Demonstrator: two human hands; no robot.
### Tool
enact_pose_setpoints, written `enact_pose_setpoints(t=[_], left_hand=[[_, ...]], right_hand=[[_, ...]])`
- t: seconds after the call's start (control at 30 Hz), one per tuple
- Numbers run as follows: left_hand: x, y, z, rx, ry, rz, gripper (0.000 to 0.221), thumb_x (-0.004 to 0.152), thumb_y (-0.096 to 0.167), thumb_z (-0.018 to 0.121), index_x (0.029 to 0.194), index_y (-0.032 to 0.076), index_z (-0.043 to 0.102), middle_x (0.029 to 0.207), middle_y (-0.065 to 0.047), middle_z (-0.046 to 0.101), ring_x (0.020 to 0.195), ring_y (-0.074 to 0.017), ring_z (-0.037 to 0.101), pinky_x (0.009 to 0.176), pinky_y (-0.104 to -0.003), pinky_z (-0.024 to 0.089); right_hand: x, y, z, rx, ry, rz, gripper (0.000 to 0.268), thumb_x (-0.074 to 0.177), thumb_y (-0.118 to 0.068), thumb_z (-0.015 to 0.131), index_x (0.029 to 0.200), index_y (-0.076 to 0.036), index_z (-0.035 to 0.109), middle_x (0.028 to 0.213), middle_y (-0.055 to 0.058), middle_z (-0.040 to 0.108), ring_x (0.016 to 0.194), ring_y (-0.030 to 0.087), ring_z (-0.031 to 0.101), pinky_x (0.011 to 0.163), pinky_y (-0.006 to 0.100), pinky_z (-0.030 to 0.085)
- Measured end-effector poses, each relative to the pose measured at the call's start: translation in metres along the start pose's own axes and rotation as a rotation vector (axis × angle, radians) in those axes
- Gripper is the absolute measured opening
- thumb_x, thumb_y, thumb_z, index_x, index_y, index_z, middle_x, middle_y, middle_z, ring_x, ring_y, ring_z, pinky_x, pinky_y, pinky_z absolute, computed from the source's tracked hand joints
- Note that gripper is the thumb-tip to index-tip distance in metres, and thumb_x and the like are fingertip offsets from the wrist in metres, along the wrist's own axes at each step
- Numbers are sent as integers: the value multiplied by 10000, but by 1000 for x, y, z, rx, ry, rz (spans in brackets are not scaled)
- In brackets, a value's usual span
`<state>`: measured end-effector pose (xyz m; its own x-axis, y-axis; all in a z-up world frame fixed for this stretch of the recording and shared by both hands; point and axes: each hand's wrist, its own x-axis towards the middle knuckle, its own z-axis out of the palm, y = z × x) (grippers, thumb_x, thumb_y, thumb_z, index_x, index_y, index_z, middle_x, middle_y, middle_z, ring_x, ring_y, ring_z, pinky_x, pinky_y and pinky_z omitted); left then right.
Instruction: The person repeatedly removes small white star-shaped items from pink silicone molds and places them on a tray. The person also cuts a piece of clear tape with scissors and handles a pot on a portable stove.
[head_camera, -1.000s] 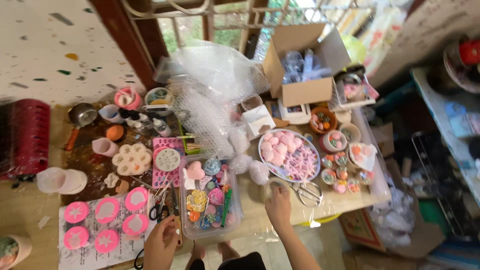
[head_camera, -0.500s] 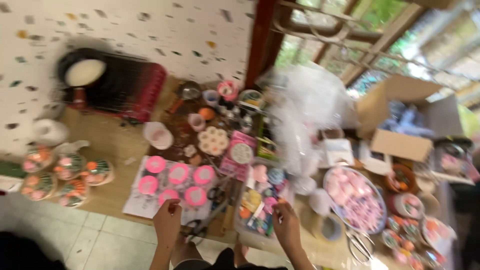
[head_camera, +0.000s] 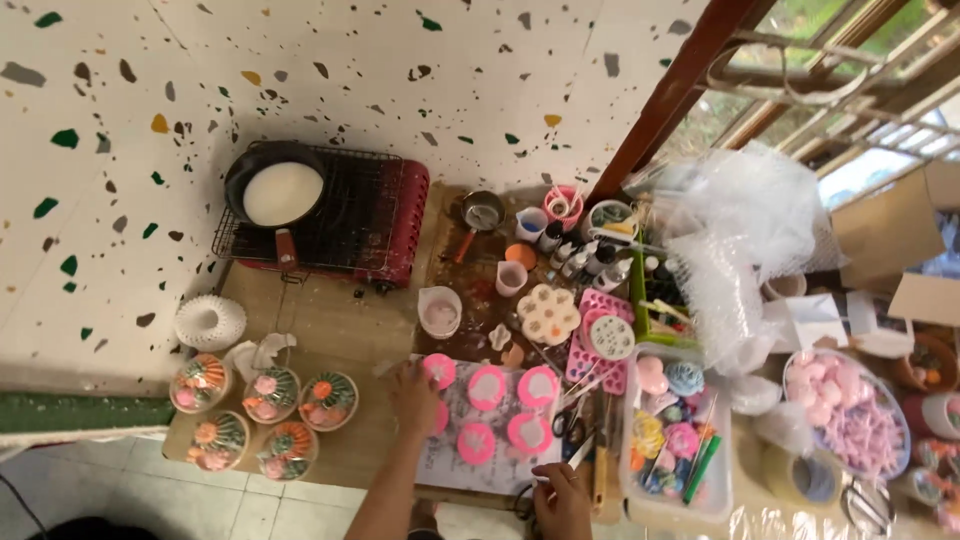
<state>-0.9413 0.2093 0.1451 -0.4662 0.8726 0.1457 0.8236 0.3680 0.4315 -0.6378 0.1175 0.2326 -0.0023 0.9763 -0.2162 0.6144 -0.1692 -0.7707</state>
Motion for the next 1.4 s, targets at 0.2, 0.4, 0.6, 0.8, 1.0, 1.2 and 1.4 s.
enact_pose_setpoints(t=[0.2, 0.4, 0.6, 0.8, 1.0, 1.2, 1.4], left_hand=[[-3, 15, -16, -238, -120, -49, 416, 803, 182, 796, 1156, 64, 611, 1209, -186, 617, 1147, -398, 565, 908, -500, 477], [4, 57, -75, -697, -326, -295, 349, 810, 88, 798, 1111, 52, 625, 961, -114, 751, 855, -270, 734, 761, -368, 575], [4, 164, -210, -1414, -763, -512, 338, 836, 108, 766, 1157, 52, 680, 1003, -62, 730, 858, -167, 705, 719, -317, 591], [-4, 233, -268, -1503, -1013, -283, 331, 854, 118, 775, 1151, 27, 664, 993, -44, 741, 852, -127, 708, 723, -291, 585], [-9, 255, -270, -1475, -1119, -288, 319, 858, 108, 773, 1132, -38, 699, 910, -84, 764, 768, -146, 717, 685, -294, 588], [-5, 263, -271, -1560, -1225, -334, 317, 865, 98, 759, 1138, -47, 686, 955, -119, 770, 801, -186, 748, 723, -348, 627], [0, 270, -274, -1542, -1337, -383, 344, 866, 120, 745, 1154, -47, 659, 971, -139, 767, 824, -225, 768, 738, -377, 640]], right_hand=[[-15, -14, 36, 65, 74, -131, 229, 759, 14, 692, 957, -83, 753, 913, 52, 698, 617, 158, 702, 530, 280, 561], [9, -77, 11, 154, 120, 52, 205, 846, -87, 729, 1047, -87, 765, 922, 50, 734, 703, 151, 705, 591, 299, 570], [12, -185, -80, 581, 121, 93, 280, 915, -150, 662, 1167, -35, 701, 1040, 31, 767, 924, 98, 699, 809, 288, 543], [-20, -182, -135, 925, 241, 58, 236, 950, -153, 687, 1081, 38, 732, 970, 76, 754, 878, 164, 698, 829, 338, 570], [-28, -168, -161, 1219, 192, 36, 243, 929, -132, 702, 1089, 49, 724, 1013, 112, 756, 934, 211, 705, 897, 388, 562], [-32, -169, -170, 1417, 137, 66, 287, 914, -140, 708, 1128, 51, 710, 1076, 156, 757, 1008, 274, 711, 965, 447, 529], [-36, -182, -177, 1505, 47, 70, 406, 883, -213, 710, 1202, 37, 684, 1131, 147, 749, 1055, 264, 702, 982, 436, 518]])
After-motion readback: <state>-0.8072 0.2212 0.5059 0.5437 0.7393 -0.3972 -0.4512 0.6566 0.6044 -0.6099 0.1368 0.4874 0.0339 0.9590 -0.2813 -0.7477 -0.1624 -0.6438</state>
